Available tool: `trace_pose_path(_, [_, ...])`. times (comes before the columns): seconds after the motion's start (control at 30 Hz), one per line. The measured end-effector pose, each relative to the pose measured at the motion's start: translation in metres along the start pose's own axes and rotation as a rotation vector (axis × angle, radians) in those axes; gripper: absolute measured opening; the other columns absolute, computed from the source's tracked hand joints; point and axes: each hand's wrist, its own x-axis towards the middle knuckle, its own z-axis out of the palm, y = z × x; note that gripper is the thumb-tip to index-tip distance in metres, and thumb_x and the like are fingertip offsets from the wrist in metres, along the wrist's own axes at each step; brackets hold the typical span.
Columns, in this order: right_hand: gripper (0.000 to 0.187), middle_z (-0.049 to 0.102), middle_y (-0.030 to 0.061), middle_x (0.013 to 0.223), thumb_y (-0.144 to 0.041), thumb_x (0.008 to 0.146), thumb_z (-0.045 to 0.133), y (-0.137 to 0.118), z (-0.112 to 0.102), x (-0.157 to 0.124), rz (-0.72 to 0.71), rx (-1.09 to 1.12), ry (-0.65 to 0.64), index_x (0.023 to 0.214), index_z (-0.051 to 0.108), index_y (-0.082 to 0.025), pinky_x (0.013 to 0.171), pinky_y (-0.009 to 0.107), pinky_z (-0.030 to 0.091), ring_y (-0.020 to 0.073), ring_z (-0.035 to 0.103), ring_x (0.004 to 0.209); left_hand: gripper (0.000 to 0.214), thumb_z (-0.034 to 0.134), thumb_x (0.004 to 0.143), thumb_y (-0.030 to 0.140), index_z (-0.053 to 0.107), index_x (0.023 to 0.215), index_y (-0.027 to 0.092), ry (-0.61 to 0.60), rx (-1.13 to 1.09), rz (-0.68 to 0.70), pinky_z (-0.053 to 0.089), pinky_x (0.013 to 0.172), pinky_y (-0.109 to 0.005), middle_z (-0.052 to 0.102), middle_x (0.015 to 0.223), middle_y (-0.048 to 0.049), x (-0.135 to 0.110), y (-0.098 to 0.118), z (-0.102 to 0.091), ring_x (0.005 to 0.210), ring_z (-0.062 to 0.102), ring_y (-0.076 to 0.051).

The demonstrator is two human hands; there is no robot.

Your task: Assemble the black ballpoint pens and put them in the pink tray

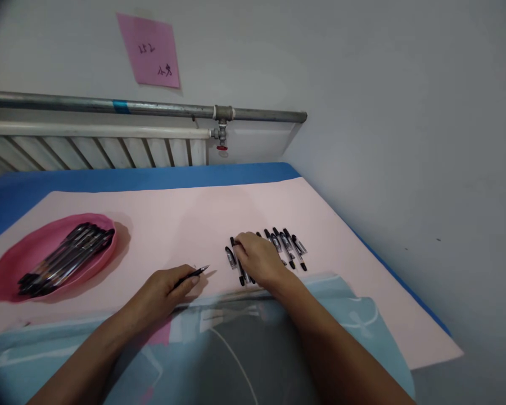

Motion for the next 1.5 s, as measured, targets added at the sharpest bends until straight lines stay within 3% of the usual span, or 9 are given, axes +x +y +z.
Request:
trace_pose_path(0.2, [0.016, 0.061, 0.0066, 0.092, -0.024, 0.085, 0.042, -0.017, 0.005, -0.004, -0.07, -0.141, -0.186, 0.091, 0.056, -0.016, 0.065, 0.024, 0.032, 0.0162, 0.055, 0.08, 0.03, 0.034, 0.087, 0.039, 0.052, 0.075, 0.018, -0.011, -0.008, -0.008, 0.033, 0.055, -0.022, 0.055, 0.065, 0.0017, 0.001, 0.0, 0.0, 0.058, 0.047, -0.011])
trace_pose_path(0.43, [0.021, 0.058, 0.0108, 0.095, -0.017, 0.082, 0.041, -0.033, 0.008, -0.01, -0.054, -0.305, -0.3, 0.1, 0.051, -0.015, 0.06, 0.028, 0.035, 0.0197, 0.057, 0.074, 0.03, 0.034, 0.086, 0.039, 0.053, 0.076, 0.018, -0.005, -0.07, -0.045, 0.035, 0.056, -0.022, 0.056, 0.067, 0.0013, 0.001, 0.002, 0.0, 0.059, 0.049, -0.011])
trace_pose_path(0.57, [0.025, 0.058, 0.0121, 0.095, -0.015, 0.079, 0.041, -0.034, 0.011, -0.012, -0.046, -0.289, -0.29, 0.102, 0.051, -0.013, 0.062, 0.03, 0.039, 0.021, 0.058, 0.075, 0.028, 0.034, 0.086, 0.035, 0.055, 0.077, 0.018, 0.027, -0.054, -0.02, 0.036, 0.058, -0.023, 0.056, 0.068, 0.0006, 0.001, 0.002, 0.0, 0.062, 0.049, -0.012])
trace_pose_path(0.73, [0.04, 0.06, 0.0099, 0.098, -0.014, 0.073, 0.045, -0.029, 0.006, -0.009, -0.014, 0.121, -0.099, 0.112, 0.05, -0.014, 0.072, 0.031, 0.042, 0.0195, 0.057, 0.083, 0.028, 0.035, 0.085, 0.034, 0.058, 0.086, 0.018, 0.048, -0.094, -0.017, 0.038, 0.06, -0.022, 0.056, 0.072, -0.0001, 0.001, 0.001, -0.001, 0.066, 0.05, -0.013])
trace_pose_path(0.83, [0.034, 0.058, 0.0001, 0.074, -0.014, 0.069, 0.046, -0.028, 0.002, -0.006, 0.152, 0.567, 0.022, 0.102, 0.052, -0.018, 0.056, 0.024, 0.043, 0.012, 0.054, 0.06, 0.031, 0.035, 0.086, 0.037, 0.059, 0.095, 0.019, 0.021, -0.207, -0.031, 0.04, 0.06, -0.021, 0.055, 0.074, -0.0001, 0.0, 0.002, -0.001, 0.067, 0.05, -0.012])
trace_pose_path(0.9, [0.026, 0.052, -0.0055, 0.059, -0.016, 0.069, 0.047, -0.028, 0.002, -0.005, 0.257, 0.865, 0.052, 0.095, 0.049, -0.02, 0.041, 0.02, 0.037, 0.0086, 0.046, 0.043, 0.033, 0.035, 0.086, 0.038, 0.058, 0.1, 0.019, -0.009, -0.27, -0.038, 0.04, 0.059, -0.021, 0.054, 0.073, 0.0004, -0.001, 0.002, -0.001, 0.064, 0.048, -0.011])
trace_pose_path(1.03, [0.022, 0.05, -0.0095, 0.049, -0.021, 0.069, 0.05, -0.028, 0.004, -0.004, 0.318, 1.236, 0.087, 0.089, 0.041, -0.021, 0.03, 0.017, 0.029, 0.007, 0.039, 0.03, 0.033, 0.037, 0.085, 0.037, 0.059, 0.101, 0.019, -0.006, -0.258, -0.026, 0.038, 0.057, -0.02, 0.052, 0.07, 0.0008, -0.002, 0.003, 0.001, 0.06, 0.044, -0.01])
trace_pose_path(1.23, [0.021, 0.056, -0.0069, 0.048, -0.02, 0.068, 0.052, -0.032, 0.012, -0.003, 0.303, 1.348, 0.063, 0.085, 0.041, -0.02, 0.029, 0.017, 0.031, 0.0086, 0.045, 0.031, 0.035, 0.037, 0.085, 0.041, 0.059, 0.099, 0.019, -0.003, -0.308, -0.052, 0.042, 0.061, -0.021, 0.052, 0.071, 0.001, -0.001, 0.005, 0.001, 0.062, 0.045, -0.01])
trace_pose_path(1.5, [0.016, 0.057, -0.006, 0.05, -0.018, 0.069, 0.052, -0.04, 0.015, -0.006, 0.262, 1.28, -0.081, 0.083, 0.045, -0.019, 0.032, 0.018, 0.032, 0.0076, 0.044, 0.032, 0.032, 0.038, 0.085, 0.039, 0.059, 0.098, 0.019, 0.001, -0.321, -0.04, 0.041, 0.06, -0.021, 0.053, 0.072, 0.0012, -0.002, 0.008, 0.0, 0.062, 0.044, -0.009])
